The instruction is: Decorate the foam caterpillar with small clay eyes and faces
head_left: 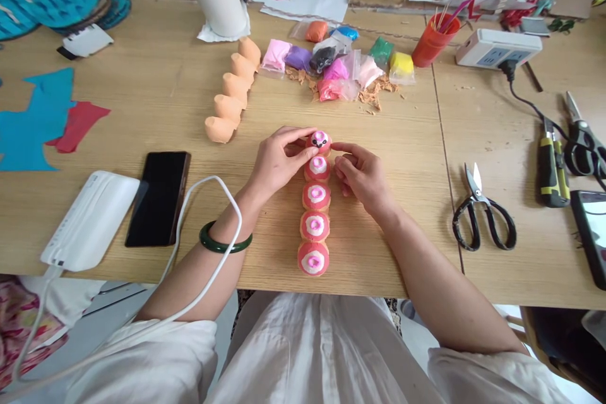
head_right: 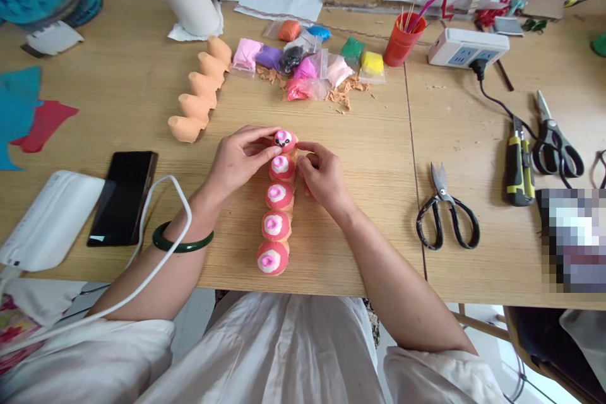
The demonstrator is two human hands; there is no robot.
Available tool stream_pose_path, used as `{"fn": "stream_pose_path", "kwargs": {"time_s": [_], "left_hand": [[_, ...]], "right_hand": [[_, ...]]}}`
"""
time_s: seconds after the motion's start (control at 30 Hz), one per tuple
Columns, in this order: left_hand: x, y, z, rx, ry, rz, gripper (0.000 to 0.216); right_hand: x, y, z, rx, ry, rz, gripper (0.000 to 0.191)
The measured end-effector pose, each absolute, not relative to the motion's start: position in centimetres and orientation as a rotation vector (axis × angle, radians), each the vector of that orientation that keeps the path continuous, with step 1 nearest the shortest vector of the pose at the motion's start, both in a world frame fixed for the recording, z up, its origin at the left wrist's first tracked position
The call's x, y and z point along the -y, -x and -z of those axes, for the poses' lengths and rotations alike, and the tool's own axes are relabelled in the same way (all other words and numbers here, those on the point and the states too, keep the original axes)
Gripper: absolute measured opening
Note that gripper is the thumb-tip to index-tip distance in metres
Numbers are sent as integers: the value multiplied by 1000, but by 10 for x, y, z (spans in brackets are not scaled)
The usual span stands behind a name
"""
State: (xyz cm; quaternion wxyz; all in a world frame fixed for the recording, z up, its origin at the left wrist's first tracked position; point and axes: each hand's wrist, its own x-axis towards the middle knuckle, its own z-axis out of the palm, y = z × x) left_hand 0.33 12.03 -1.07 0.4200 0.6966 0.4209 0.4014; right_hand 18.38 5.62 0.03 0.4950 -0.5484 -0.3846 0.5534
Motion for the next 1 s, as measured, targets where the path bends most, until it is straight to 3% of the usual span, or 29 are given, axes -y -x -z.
{"fn": "stream_pose_path", "kwargs": {"time_s": [0.33, 0.53, 0.8, 0.83, 0.93, 1.0], "left_hand": [[-123, 1, 7, -1072, -1730, -969, 35], [-121, -3, 7, -1226, -1734, -1109, 31], [-111, -8, -11, -1125, -1890, -1332, 22], [-112, -7, -11, -1105, -1959, -1289, 28], [-118, -3, -5, -985, -2113, -1098, 85], [-123, 1, 3, -939, -2117, -969, 108]], "right_hand": [[-58, -190, -7, 793, 1290, -1340, 22], [-63, -201, -5, 588, 1164, -1358, 26], [-67, -204, -12, 433, 1156, -1430, 13], [-68, -204, -13, 414, 1165, -1435, 16], [-70, -206, -16, 397, 1178, -1453, 21], [-70, -207, -16, 408, 1177, -1456, 20]]}}
